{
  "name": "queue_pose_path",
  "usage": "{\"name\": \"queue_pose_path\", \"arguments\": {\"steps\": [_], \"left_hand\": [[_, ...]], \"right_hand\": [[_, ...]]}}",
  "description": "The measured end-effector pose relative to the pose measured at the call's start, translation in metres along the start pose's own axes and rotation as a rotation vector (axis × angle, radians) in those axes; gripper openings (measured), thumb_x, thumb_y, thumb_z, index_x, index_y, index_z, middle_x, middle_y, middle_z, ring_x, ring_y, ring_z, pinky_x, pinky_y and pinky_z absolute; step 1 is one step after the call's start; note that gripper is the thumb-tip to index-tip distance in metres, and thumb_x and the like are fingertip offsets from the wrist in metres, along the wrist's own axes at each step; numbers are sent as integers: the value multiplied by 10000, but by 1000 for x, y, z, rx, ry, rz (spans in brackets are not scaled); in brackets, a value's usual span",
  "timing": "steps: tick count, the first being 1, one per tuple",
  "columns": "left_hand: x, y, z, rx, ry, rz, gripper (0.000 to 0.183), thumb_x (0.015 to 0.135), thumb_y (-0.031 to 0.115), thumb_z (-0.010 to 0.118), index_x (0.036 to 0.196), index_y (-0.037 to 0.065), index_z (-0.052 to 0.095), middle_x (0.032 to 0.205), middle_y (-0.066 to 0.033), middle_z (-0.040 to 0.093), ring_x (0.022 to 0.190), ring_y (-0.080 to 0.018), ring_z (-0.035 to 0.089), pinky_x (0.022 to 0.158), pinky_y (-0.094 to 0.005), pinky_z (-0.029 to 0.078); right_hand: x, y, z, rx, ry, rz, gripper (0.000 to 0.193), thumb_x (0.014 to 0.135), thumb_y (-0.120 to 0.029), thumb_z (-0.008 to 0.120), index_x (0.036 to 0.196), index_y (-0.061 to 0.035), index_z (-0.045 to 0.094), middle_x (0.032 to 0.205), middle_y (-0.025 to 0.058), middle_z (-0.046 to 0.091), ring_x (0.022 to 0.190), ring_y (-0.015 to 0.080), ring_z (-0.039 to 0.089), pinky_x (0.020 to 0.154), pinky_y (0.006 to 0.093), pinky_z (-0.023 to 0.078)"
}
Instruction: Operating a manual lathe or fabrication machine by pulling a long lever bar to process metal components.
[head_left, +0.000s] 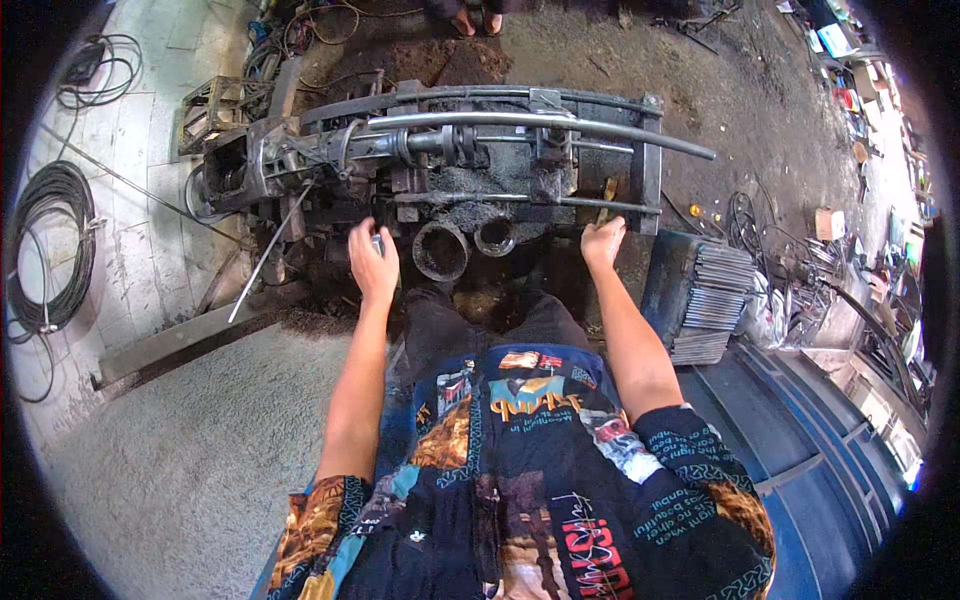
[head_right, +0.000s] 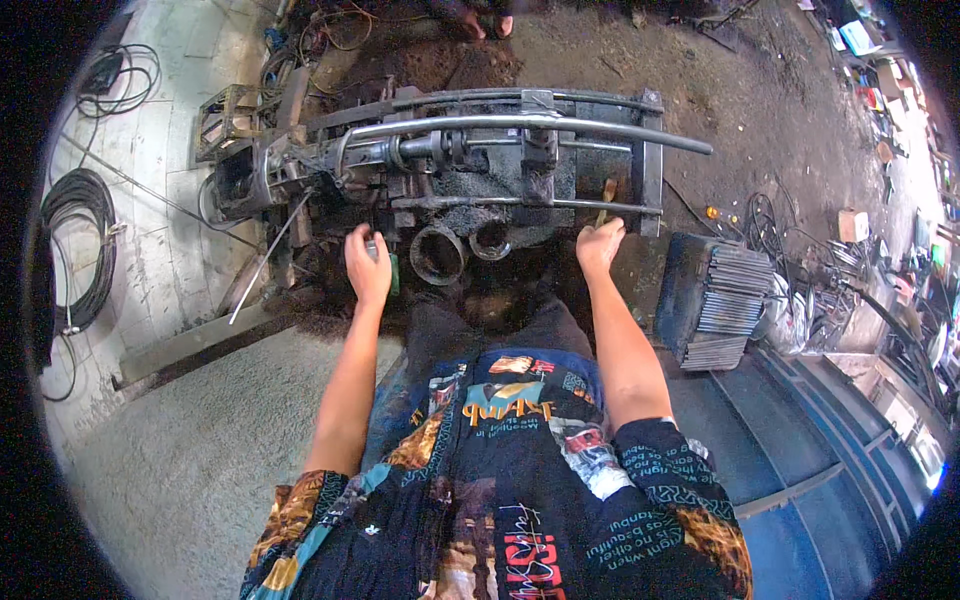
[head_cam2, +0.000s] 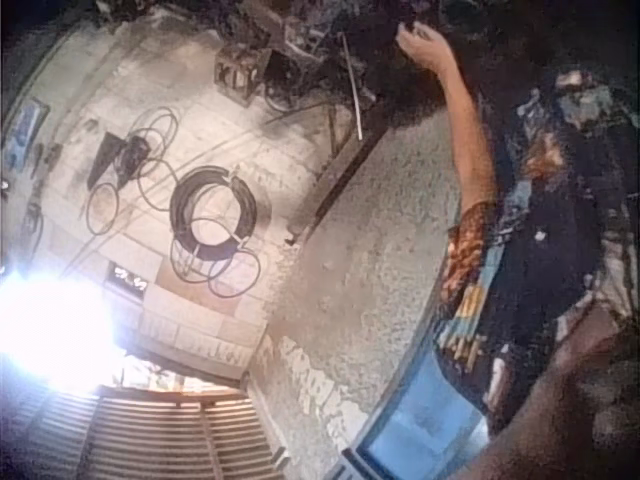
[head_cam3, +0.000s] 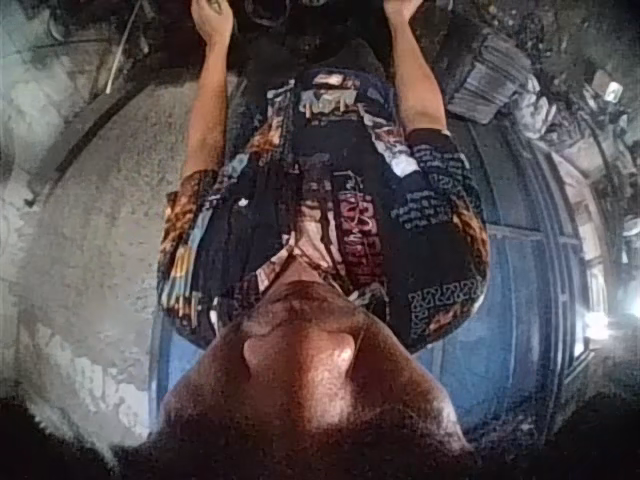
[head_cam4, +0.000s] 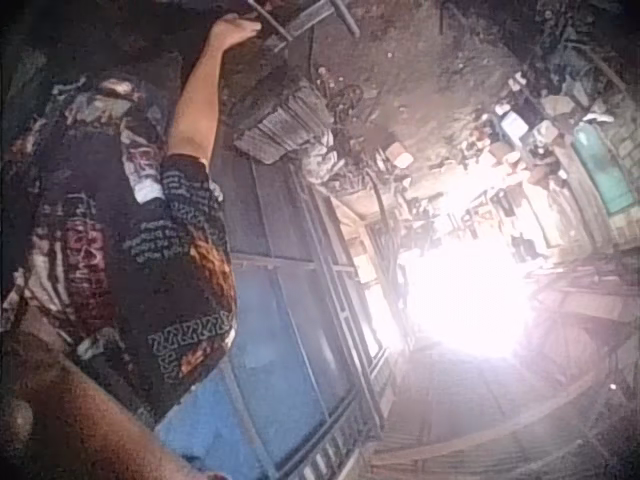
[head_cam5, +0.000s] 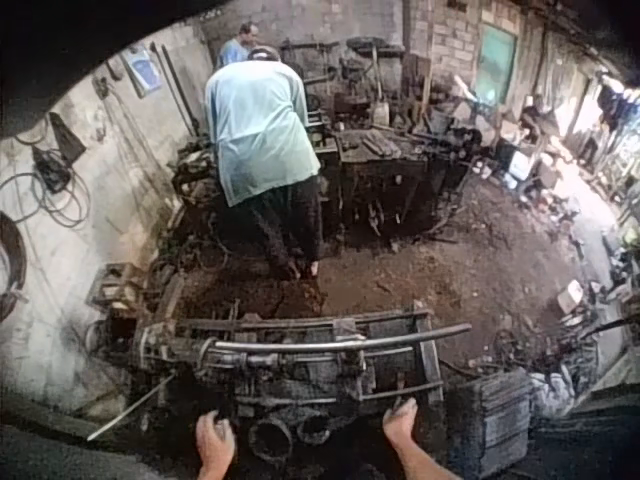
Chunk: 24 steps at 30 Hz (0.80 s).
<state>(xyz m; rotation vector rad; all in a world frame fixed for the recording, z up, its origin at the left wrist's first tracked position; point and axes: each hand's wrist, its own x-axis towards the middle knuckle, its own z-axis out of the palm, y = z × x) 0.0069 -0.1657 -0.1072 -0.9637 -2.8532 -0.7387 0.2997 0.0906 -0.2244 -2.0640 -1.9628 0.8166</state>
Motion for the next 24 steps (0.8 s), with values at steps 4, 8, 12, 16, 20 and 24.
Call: {"name": "queue_pose_path", "arguments": {"steps": [4, 8, 12, 16, 20, 24], "left_hand": [[-55, -31, -4, 198, -495, -429, 517, 932, 394, 537, 1281, 14, 497, 1129, -267, 614, 1045, -448, 591, 871, -512, 487], [-72, -40, -2, 80, -551, -449, 496, 939, 376, 520, 1345, 92, 495, 1099, -266, 643, 1045, -453, 599, 890, -523, 479], [-73, -44, 5, 19, -547, -445, 428, 930, 345, 536, 1312, 153, 562, 1113, -234, 651, 1049, -432, 605, 895, -520, 478], [-73, -37, 5, 43, -539, -400, 417, 923, 321, 556, 1313, 173, 568, 1099, -234, 655, 1046, -424, 608, 895, -510, 484], [-76, -44, 8, 38, -560, -389, 392, 918, 297, 572, 1296, 195, 589, 1077, -231, 663, 1027, -418, 618, 884, -500, 495], [-74, -39, 5, 54, -586, -392, 393, 919, 295, 572, 1300, 198, 588, 1078, -223, 665, 1018, -414, 623, 877, -497, 501]], "right_hand": [[-30, -9, -40, 94, -75, -41, 323, 835, -112, 537, 1076, 80, 440, 977, 341, 569, 958, 489, 560, 872, 524, 436], [-74, -23, -87, 103, -253, -120, 267, 906, -167, 491, 1114, -6, 449, 869, 359, 621, 849, 542, 601, 776, 593, 449], [-111, -84, -119, 109, -432, -236, 301, 898, -149, 499, 1163, -9, 487, 896, 356, 622, 890, 513, 613, 792, 572, 476], [-113, -137, -91, 214, -429, -457, 421, 856, -55, 514, 1254, 71, 456, 994, 342, 619, 948, 495, 609, 847, 528, 486], [-102, -190, -57, 260, -291, -575, 418, 887, -46, 462, 1286, 69, 417, 1079, 354, 561, 1002, 517, 565, 875, 531, 473], [-95, -232, -47, 150, -324, -433, 476, 891, -59, 449, 1344, 66, 375, 1155, 361, 505, 1016, 532, 559, 881, 545, 475]]}}
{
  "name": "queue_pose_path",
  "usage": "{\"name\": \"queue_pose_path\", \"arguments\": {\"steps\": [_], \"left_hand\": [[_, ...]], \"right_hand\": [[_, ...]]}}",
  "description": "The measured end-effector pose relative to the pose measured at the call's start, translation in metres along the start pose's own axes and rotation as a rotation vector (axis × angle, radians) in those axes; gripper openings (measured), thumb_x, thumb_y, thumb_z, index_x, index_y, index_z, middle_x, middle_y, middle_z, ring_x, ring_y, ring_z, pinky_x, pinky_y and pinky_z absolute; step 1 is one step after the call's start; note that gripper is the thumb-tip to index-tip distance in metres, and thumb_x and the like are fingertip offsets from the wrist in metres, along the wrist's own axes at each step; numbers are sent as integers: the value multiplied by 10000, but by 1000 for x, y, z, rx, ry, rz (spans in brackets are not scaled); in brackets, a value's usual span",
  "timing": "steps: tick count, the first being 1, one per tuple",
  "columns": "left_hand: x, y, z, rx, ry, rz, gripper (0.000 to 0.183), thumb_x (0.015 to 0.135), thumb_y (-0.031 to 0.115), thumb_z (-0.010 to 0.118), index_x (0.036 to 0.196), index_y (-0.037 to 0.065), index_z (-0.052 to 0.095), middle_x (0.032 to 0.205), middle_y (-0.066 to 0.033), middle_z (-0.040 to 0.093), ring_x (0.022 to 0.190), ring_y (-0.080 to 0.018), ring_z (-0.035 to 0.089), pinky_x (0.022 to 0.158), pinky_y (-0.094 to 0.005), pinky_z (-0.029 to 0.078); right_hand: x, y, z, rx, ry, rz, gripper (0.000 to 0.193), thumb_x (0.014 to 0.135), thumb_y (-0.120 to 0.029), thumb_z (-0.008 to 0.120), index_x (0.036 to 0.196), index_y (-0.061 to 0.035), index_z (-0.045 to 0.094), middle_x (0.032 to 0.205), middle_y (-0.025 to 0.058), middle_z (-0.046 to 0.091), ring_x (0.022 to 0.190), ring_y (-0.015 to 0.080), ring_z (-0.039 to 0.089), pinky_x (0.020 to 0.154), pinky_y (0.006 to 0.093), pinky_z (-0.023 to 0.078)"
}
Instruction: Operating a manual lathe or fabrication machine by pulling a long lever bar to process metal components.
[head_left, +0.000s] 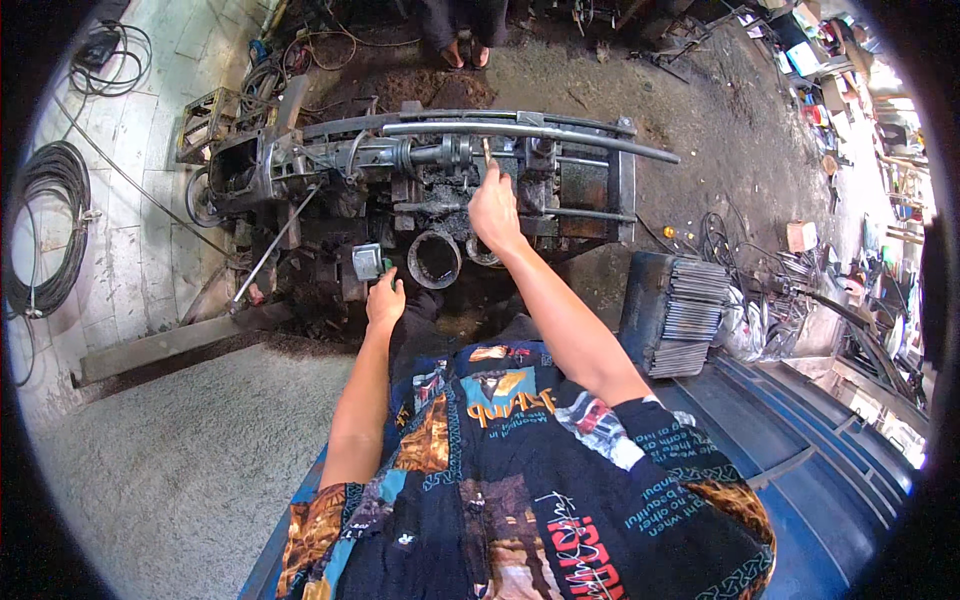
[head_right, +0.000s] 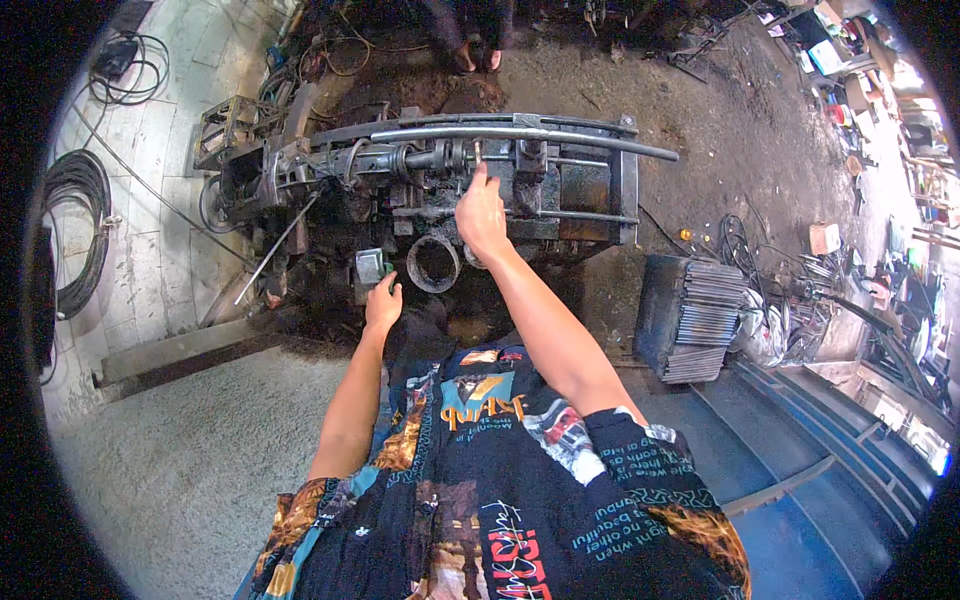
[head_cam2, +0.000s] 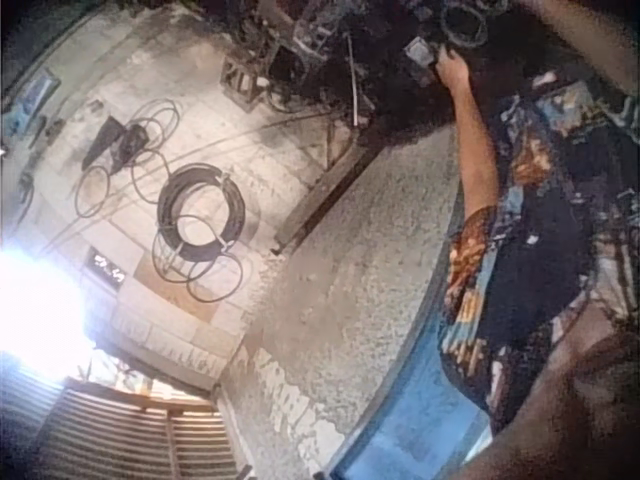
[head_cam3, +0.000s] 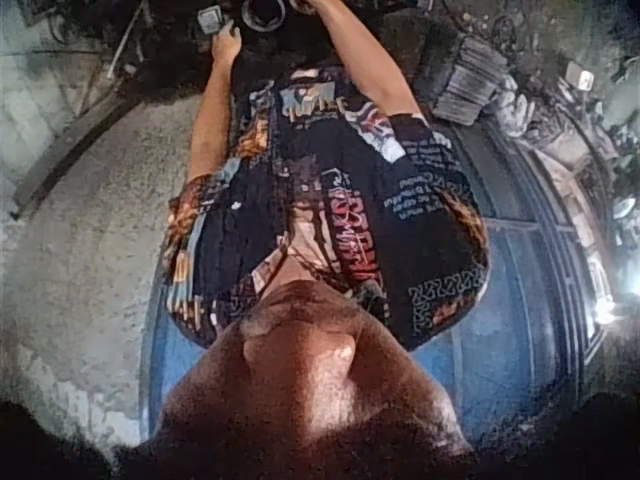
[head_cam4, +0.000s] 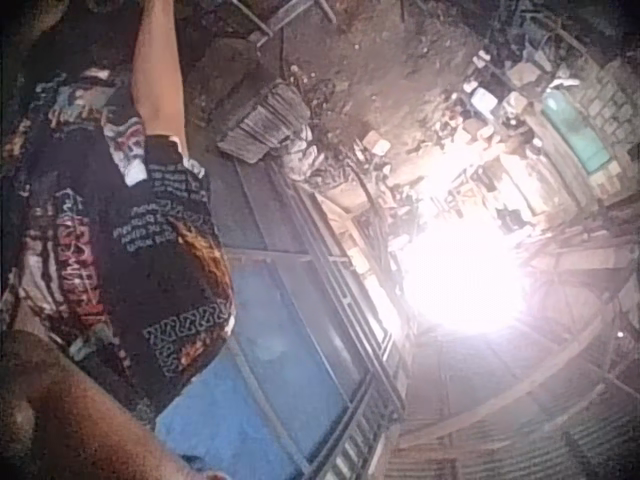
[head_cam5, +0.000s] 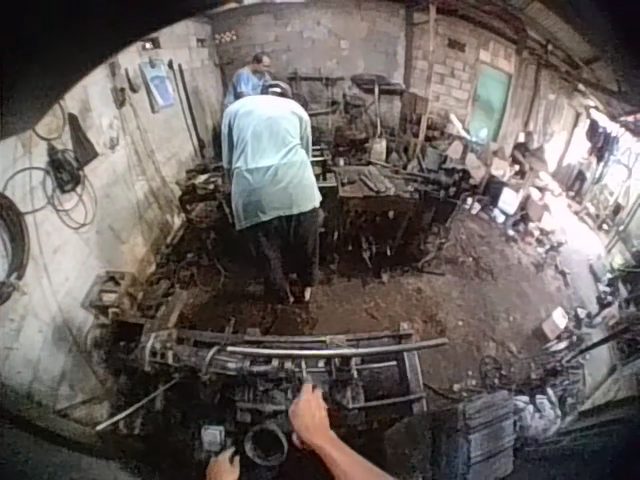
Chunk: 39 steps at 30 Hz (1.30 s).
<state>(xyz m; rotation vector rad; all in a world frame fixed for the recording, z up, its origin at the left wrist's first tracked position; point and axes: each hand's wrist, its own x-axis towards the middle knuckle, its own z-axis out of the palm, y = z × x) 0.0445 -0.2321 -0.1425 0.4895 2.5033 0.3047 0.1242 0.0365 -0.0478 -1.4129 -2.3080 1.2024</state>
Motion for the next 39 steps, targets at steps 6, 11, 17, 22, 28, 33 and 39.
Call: {"name": "queue_pose_path", "arguments": {"steps": [6, 11, 17, 22, 28, 33, 39], "left_hand": [[3, -5, -1, -6, -9, 29, 393, 921, 299, 566, 1298, 194, 591, 1100, -217, 662, 1028, -409, 620, 886, -488, 500], [2, 0, -6, 12, -50, 0, 398, 922, 307, 559, 1303, 192, 587, 1132, -212, 654, 1055, -401, 612, 903, -481, 495], [2, 0, -4, 18, -57, 18, 415, 924, 317, 552, 1320, 194, 568, 1160, -209, 643, 1081, -401, 600, 924, -478, 484], [2, -5, -3, 11, -41, 9, 420, 918, 322, 558, 1317, 191, 567, 1145, -216, 646, 1070, -412, 600, 918, -482, 485], [2, 2, -11, 4, -57, -2, 421, 910, 319, 569, 1312, 191, 572, 1139, -216, 648, 1068, -413, 600, 920, -481, 483], [-1, 1, -10, 15, -43, -15, 415, 907, 318, 575, 1305, 199, 580, 1141, -212, 648, 1072, -413, 596, 927, -481, 479], [0, 1, -10, 20, -49, -34, 422, 907, 323, 579, 1314, 212, 573, 1141, -212, 648, 1083, -410, 590, 930, -484, 478]], "right_hand": [[-26, 18, 10, -112, -188, 19, 544, 855, -20, 466, 1368, 99, 327, 1197, 384, 476, 1029, 523, 572, 889, 545, 480], [-25, -2, -12, -35, -87, -4, 544, 865, -29, 477, 1368, 104, 319, 1198, 379, 476, 1035, 512, 576, 873, 539, 490], [-10, 9, -2, -143, -100, 70, 520, 868, -21, 447, 1361, 99, 334, 1189, 367, 486, 1020, 516, 576, 896, 538, 475], [-25, 10, -5, -91, -136, 10, 503, 852, -28, 488, 1328, 94, 381, 1152, 360, 503, 1005, 520, 580, 882, 547, 483], [-7, -11, -9, -79, -83, 29, 553, 844, 0, 479, 1371, 97, 342, 1188, 351, 484, 1008, 508, 585, 881, 529, 490], [-2, -2, 1, -98, -59, 36, 546, 840, 11, 473, 1364, 98, 347, 1183, 369, 478, 1016, 509, 583, 885, 530, 490], [-45, 33, 8, -138, -185, 2, 528, 835, -20, 480, 1342, 81, 376, 1149, 379, 500, 1005, 512, 589, 884, 531, 495]]}}
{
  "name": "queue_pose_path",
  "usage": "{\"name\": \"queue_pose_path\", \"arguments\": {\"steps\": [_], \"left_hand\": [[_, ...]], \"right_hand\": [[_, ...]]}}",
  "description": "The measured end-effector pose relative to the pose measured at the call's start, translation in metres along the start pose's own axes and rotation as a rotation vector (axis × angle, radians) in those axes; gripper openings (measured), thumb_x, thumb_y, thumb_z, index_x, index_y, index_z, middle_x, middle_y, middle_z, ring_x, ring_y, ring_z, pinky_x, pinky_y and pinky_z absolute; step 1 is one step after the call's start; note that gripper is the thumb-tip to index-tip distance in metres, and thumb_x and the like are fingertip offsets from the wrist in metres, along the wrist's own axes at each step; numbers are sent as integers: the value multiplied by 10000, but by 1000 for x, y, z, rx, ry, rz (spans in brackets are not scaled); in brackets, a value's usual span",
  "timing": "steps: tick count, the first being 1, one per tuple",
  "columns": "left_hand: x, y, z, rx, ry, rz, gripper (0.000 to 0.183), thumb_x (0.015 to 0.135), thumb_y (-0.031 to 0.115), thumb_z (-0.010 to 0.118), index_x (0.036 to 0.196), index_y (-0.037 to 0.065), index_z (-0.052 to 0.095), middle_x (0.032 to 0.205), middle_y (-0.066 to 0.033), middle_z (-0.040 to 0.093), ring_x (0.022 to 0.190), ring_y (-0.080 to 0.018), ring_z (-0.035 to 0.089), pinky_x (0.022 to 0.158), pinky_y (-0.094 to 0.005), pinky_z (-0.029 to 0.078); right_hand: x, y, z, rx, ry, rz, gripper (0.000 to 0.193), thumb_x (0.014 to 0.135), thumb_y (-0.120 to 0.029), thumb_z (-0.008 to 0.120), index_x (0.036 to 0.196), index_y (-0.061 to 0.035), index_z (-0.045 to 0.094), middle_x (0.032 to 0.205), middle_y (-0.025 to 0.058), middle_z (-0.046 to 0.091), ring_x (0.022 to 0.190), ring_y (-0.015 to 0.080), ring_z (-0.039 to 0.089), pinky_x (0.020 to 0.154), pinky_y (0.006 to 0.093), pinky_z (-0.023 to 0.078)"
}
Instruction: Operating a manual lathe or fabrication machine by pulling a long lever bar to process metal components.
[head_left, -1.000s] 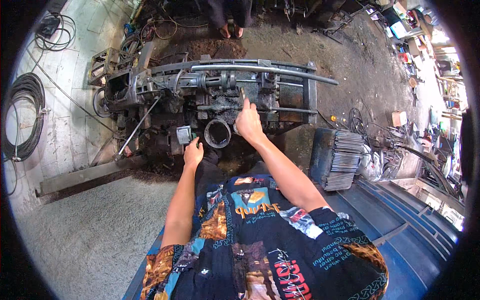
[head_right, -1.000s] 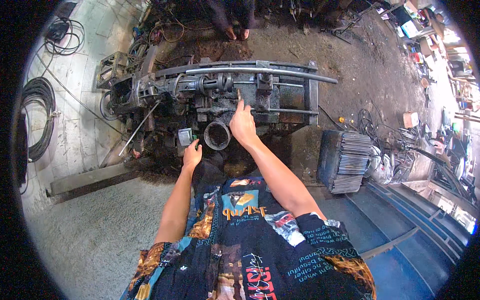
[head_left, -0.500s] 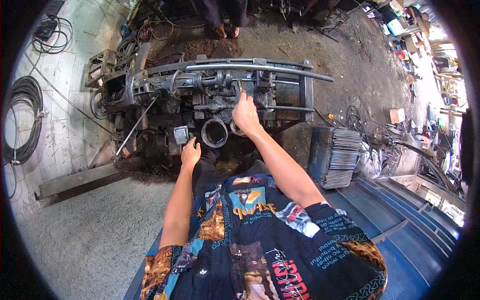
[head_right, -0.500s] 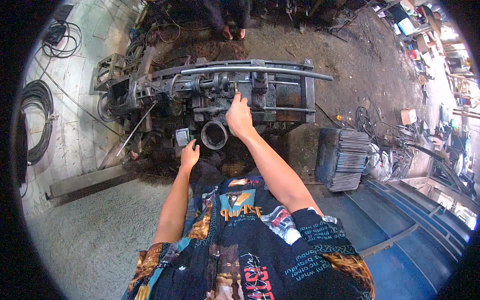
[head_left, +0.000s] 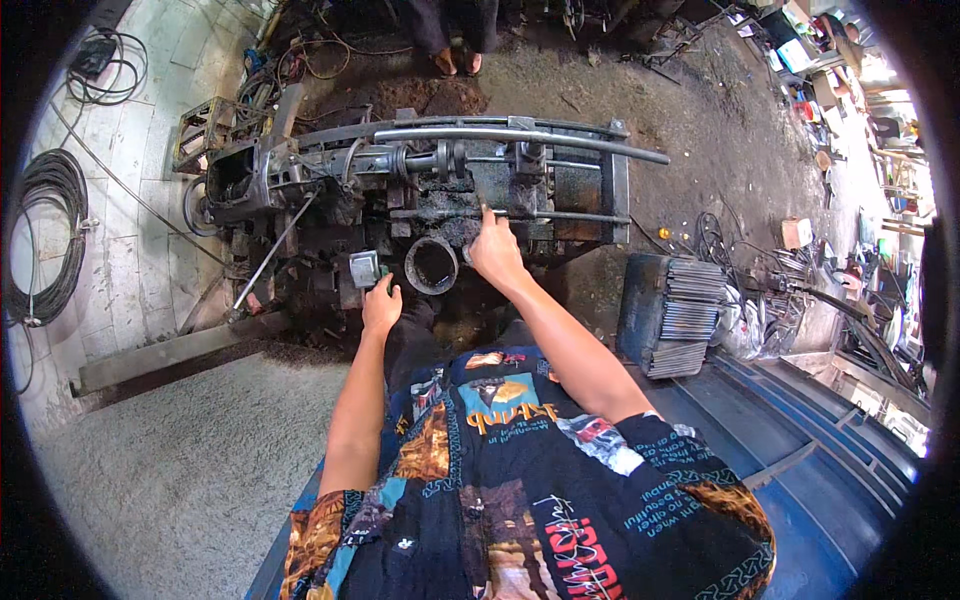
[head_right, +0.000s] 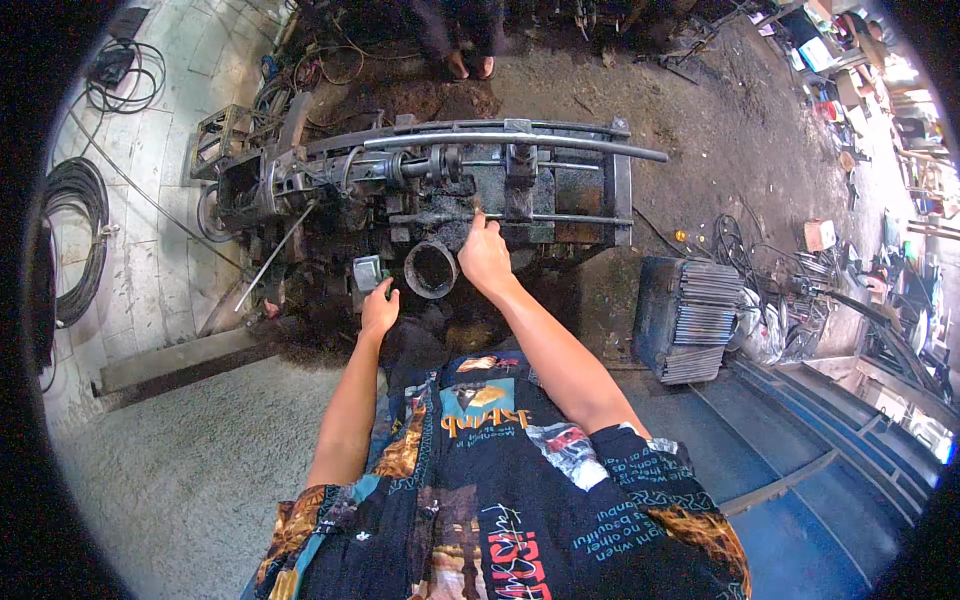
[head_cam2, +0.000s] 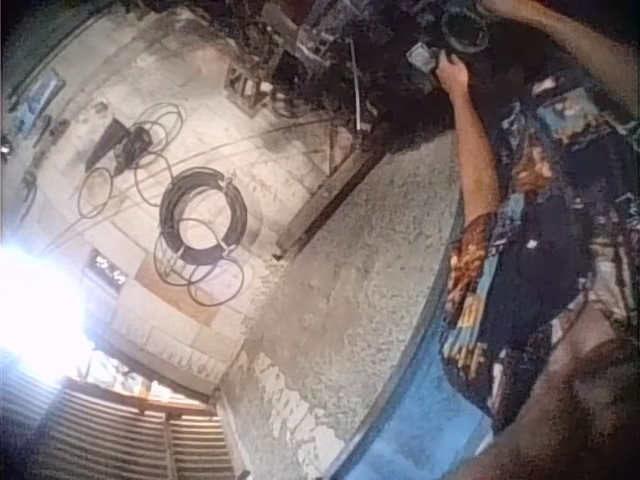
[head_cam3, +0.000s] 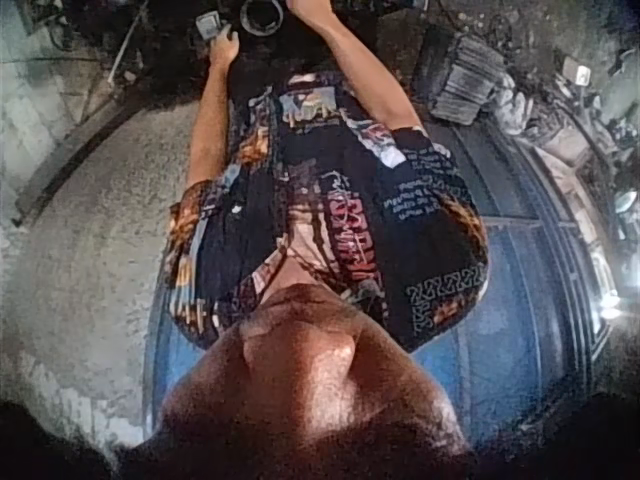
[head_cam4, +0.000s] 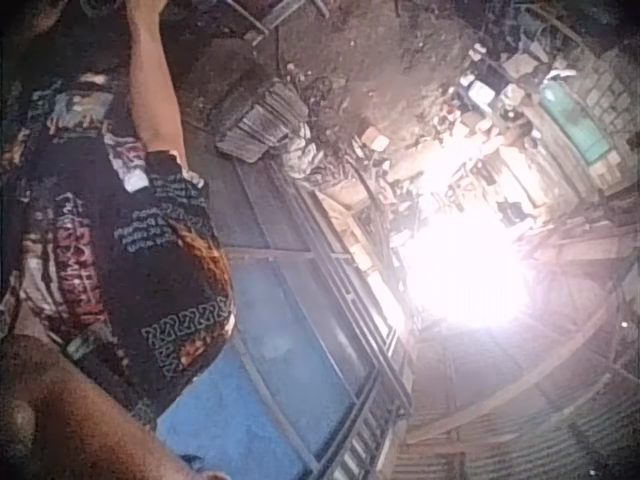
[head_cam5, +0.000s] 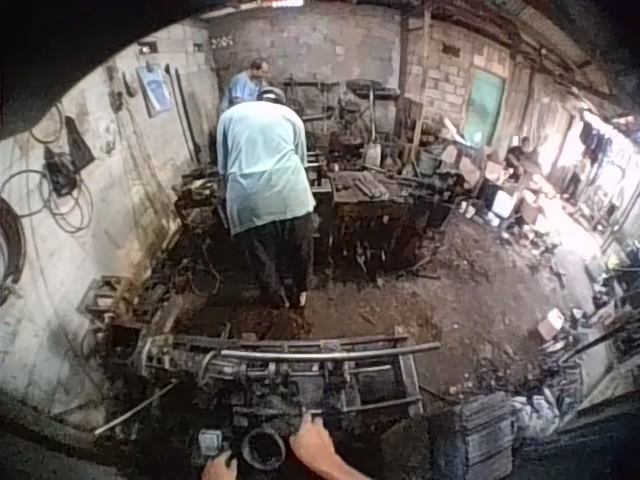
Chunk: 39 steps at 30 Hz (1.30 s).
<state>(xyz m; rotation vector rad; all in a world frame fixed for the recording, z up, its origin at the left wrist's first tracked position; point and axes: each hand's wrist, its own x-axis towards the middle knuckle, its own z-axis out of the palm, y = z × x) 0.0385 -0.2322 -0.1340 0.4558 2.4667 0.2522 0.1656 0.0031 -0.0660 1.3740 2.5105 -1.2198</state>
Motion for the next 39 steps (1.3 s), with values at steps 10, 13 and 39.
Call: {"name": "queue_pose_path", "arguments": {"steps": [10, 13, 39], "left_hand": [[0, 8, -2, 33, -25, 3, 428, 905, 343, 582, 1313, 212, 576, 1158, -224, 639, 1114, -406, 574, 944, -487, 471], [-1, 9, -2, 31, -30, -4, 427, 905, 343, 582, 1311, 211, 578, 1143, -226, 644, 1108, -408, 577, 944, -486, 471], [-8, 2, -2, 6, -4, 23, 430, 930, 276, 532, 1347, 172, 537, 1191, -233, 621, 1100, -413, 587, 936, -494, 470]], "right_hand": [[41, -25, -22, 94, 168, 16, 501, 850, -6, 475, 1332, 84, 369, 1156, 362, 503, 1008, 515, 584, 882, 532, 495], [45, -28, -21, 61, 129, 42, 448, 864, -32, 459, 1281, 117, 391, 1153, 381, 502, 998, 519, 587, 873, 534, 496], [-6, 211, -9, 1501, 289, 762, 87, 939, -139, 482, 946, -90, 554, 768, 24, 544, 561, 133, 455, 517, 317, 427]]}}
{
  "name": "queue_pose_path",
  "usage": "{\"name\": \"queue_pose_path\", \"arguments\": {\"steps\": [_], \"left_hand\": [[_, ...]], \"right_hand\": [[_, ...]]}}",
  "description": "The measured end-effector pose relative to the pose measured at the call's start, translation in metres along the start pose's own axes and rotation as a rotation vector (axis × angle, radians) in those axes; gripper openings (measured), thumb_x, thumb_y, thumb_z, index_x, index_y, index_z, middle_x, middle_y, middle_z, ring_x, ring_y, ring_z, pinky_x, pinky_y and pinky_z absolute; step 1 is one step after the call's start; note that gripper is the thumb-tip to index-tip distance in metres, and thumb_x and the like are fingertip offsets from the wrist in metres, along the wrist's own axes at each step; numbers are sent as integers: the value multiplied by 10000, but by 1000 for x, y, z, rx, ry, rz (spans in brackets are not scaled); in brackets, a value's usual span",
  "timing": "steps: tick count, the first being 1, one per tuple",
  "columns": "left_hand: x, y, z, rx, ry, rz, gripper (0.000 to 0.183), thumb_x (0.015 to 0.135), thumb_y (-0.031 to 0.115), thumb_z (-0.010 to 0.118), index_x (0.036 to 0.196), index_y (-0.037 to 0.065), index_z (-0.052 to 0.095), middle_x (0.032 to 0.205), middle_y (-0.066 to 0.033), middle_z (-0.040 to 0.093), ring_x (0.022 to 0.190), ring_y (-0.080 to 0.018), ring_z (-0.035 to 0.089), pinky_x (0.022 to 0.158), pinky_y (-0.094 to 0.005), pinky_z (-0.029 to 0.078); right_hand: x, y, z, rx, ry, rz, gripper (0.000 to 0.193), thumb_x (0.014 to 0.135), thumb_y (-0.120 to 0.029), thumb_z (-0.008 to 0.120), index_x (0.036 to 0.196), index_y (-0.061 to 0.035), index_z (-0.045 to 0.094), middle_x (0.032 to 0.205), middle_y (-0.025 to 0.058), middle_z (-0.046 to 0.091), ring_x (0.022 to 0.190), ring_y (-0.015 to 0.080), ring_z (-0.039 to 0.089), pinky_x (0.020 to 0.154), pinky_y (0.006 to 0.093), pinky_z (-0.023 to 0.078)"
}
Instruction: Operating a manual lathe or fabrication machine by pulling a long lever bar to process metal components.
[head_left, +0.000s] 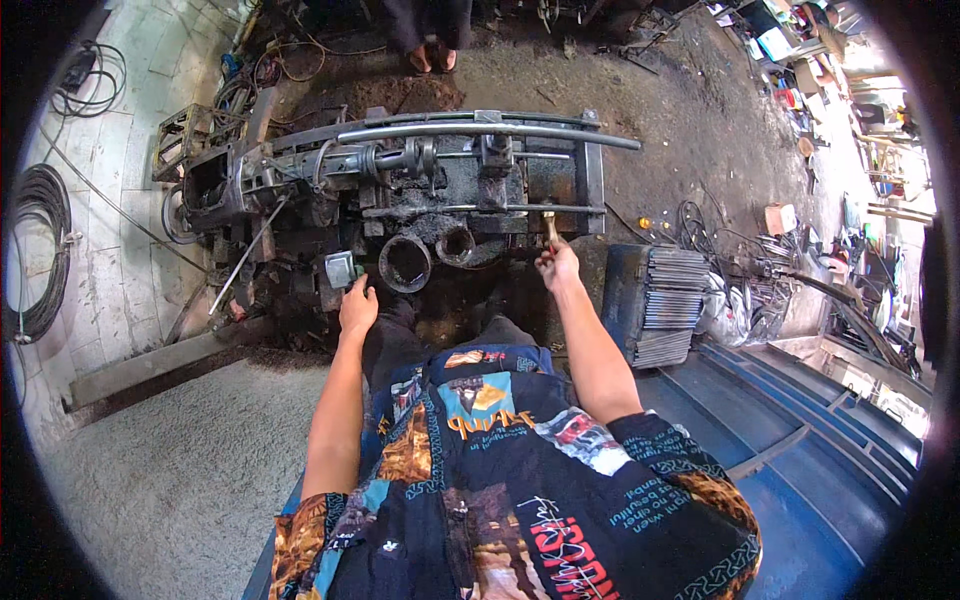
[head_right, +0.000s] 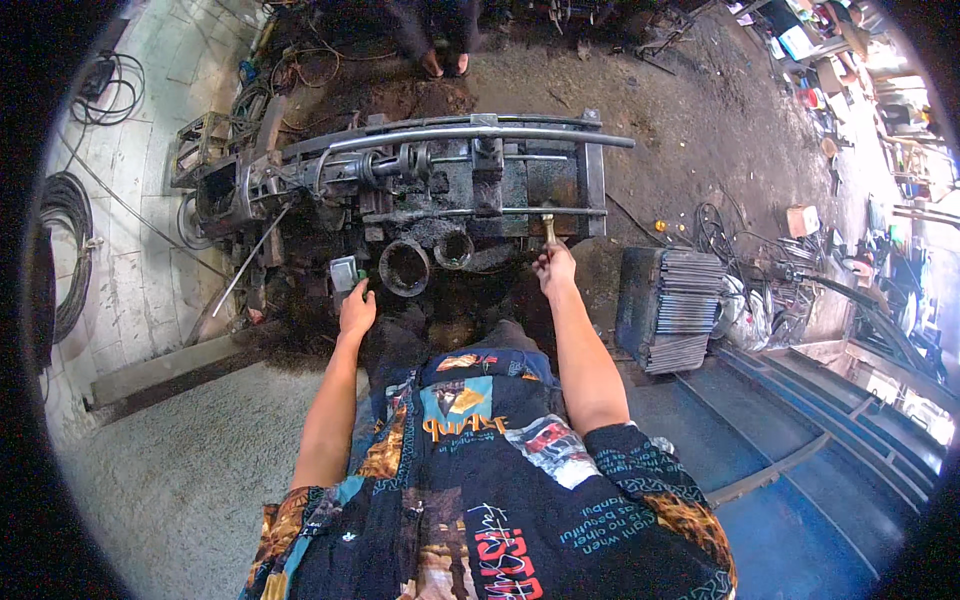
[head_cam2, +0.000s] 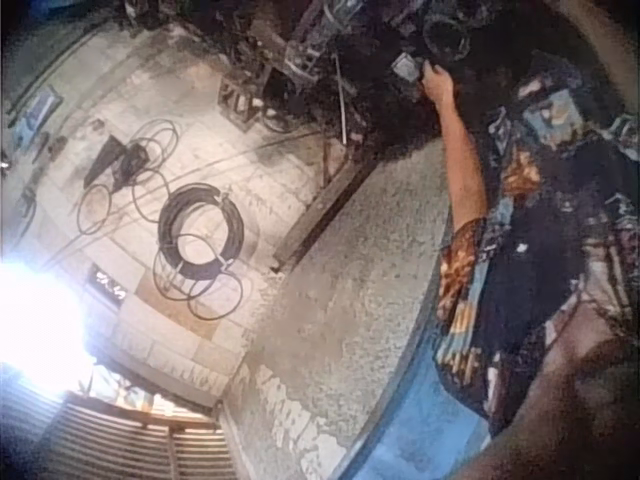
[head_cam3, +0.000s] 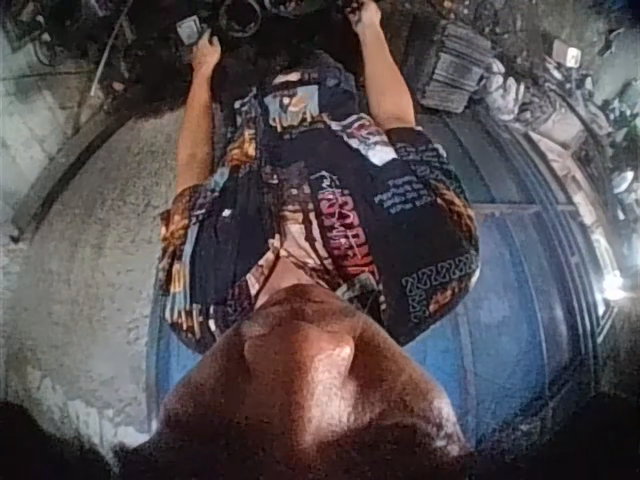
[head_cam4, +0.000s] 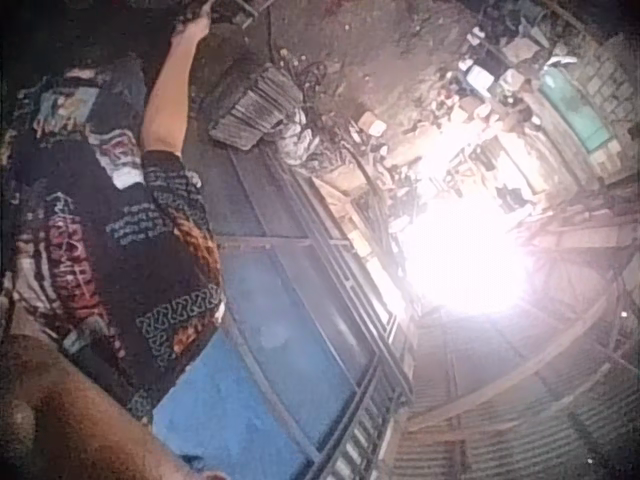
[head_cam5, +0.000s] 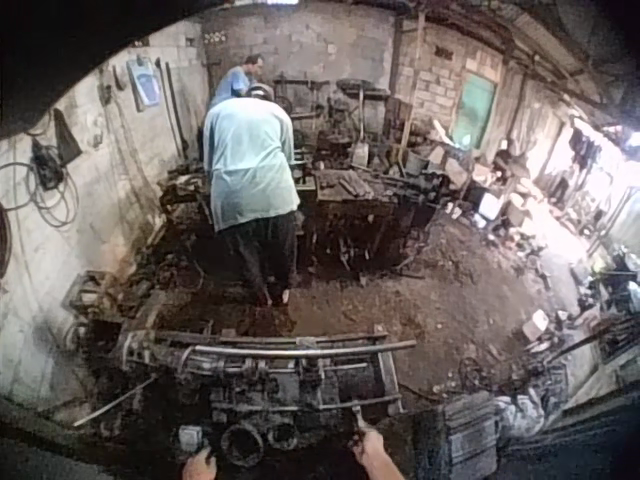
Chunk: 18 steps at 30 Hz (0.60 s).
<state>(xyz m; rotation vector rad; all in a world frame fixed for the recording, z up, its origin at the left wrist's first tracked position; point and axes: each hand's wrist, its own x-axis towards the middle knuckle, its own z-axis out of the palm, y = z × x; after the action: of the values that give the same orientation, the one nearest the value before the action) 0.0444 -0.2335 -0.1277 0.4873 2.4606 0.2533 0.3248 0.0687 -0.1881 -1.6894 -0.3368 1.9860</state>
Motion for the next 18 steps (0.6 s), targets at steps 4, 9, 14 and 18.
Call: {"name": "queue_pose_path", "arguments": {"steps": [4, 9, 14, 18], "left_hand": [[-1, -1, 0, 29, 12, 14, 442, 929, 281, 531, 1358, 176, 525, 1194, -234, 619, 1107, -411, 585, 935, -495, 471], [0, 4, -1, 22, 6, 32, 453, 921, 277, 538, 1363, 176, 521, 1171, -243, 625, 1085, -420, 593, 910, -505, 482], [-8, -6, -7, 18, 51, -4, 471, 905, 285, 560, 1350, 133, 531, 1110, -246, 647, 1037, -425, 610, 882, -502, 494], [-3, -5, -2, 21, 75, 22, 477, 905, 288, 562, 1352, 124, 528, 1103, -247, 648, 1030, -426, 611, 878, -506, 494]], "right_hand": [[37, -2, 2, 223, 57, 35, 88, 928, -154, 516, 894, -91, 567, 778, 15, 567, 623, 147, 501, 560, 318, 444], [82, 0, -10, 258, 182, 30, 166, 915, -155, 451, 782, -94, 530, 748, 60, 578, 643, 195, 519, 617, 330, 444], [30, 3, 18, 66, 219, 57, 193, 853, -214, 555, 946, -50, 593, 803, 87, 587, 744, 241, 563, 695, 378, 501], [1, 15, 14, -863, 5, -352, 308, 809, -159, 629, 1034, 51, 641, 912, 141, 690, 801, 200, 667, 684, 342, 498]]}}
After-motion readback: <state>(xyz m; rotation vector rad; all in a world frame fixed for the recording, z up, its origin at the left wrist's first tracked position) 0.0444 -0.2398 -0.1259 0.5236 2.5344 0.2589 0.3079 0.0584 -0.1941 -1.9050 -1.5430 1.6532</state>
